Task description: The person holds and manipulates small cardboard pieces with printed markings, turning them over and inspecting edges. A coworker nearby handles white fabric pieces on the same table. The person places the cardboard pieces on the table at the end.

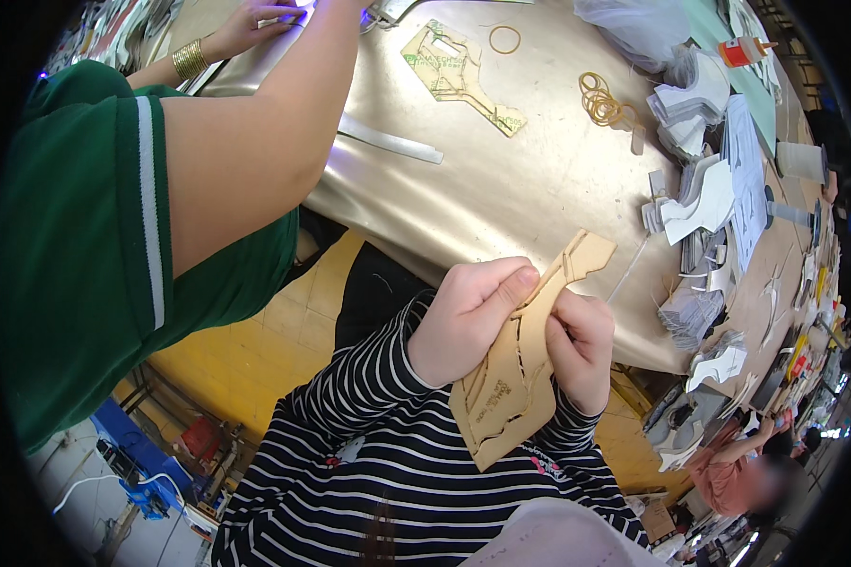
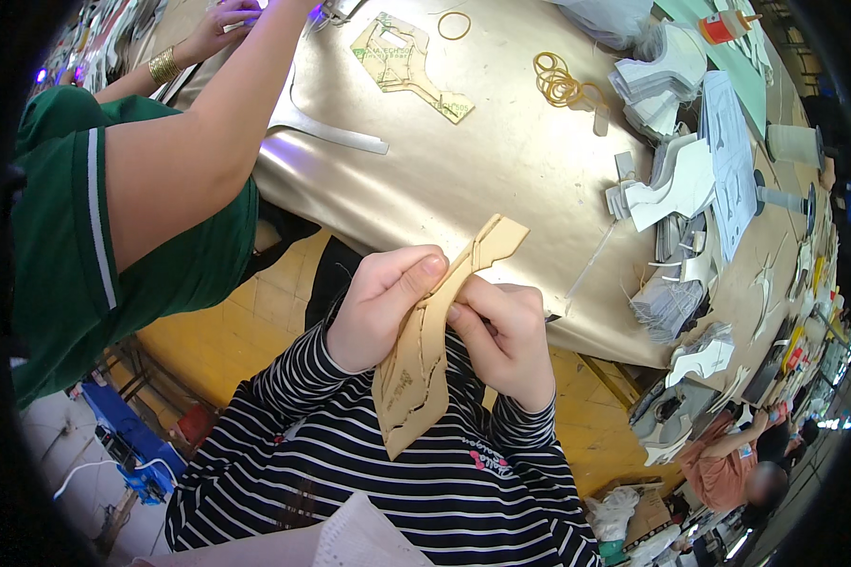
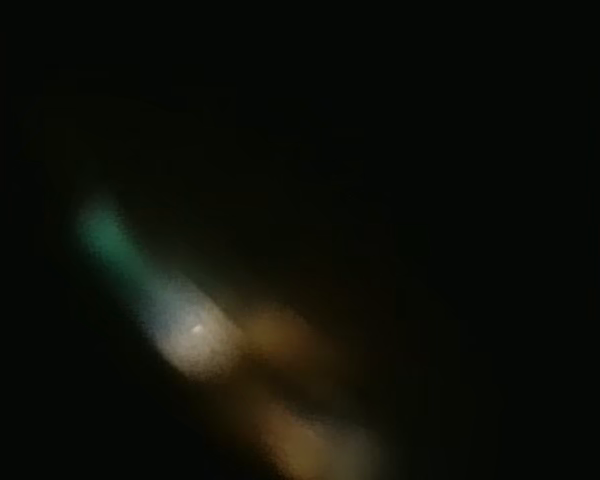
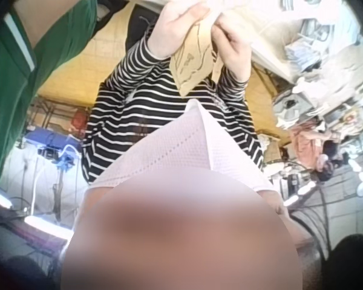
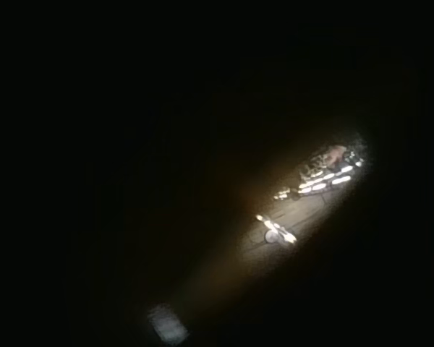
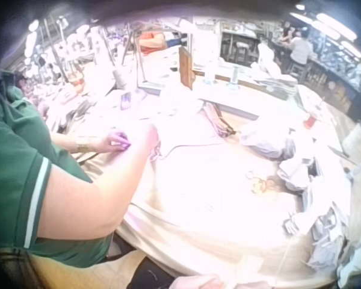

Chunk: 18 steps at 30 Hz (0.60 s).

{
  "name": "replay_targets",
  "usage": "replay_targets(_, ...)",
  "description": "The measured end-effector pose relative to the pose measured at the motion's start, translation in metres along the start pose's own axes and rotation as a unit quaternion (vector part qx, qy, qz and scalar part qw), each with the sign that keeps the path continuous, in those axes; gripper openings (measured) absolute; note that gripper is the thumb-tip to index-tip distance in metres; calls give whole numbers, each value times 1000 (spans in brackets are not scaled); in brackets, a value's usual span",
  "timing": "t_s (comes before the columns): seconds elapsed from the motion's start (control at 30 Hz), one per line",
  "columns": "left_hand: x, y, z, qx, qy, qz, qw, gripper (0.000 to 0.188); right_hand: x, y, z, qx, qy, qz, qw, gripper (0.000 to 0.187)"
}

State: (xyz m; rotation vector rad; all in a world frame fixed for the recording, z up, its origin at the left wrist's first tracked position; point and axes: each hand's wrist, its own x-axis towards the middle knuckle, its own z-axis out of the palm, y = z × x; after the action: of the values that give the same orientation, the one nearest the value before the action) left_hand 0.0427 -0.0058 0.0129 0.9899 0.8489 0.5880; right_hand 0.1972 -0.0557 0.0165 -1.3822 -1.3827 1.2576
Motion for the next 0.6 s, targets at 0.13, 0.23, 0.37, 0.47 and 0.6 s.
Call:
replay_targets(0.13,0,0,2,38,10,40,998,34,-7,-1,10,141,35,78,986,11)
replay_targets(0.23,0,0,2,65,27,66,995,33,-11,0,21,222,79,106,966,14)
replay_targets(0.37,0,-1,4,95,52,93,990,32,-15,3,36,290,138,120,939,16)
replay_targets(0.47,-1,-2,10,114,43,120,985,32,-17,2,39,361,217,144,896,16)
replay_targets(0.6,-5,1,9,74,41,74,994,33,-13,1,25,195,156,85,965,13)
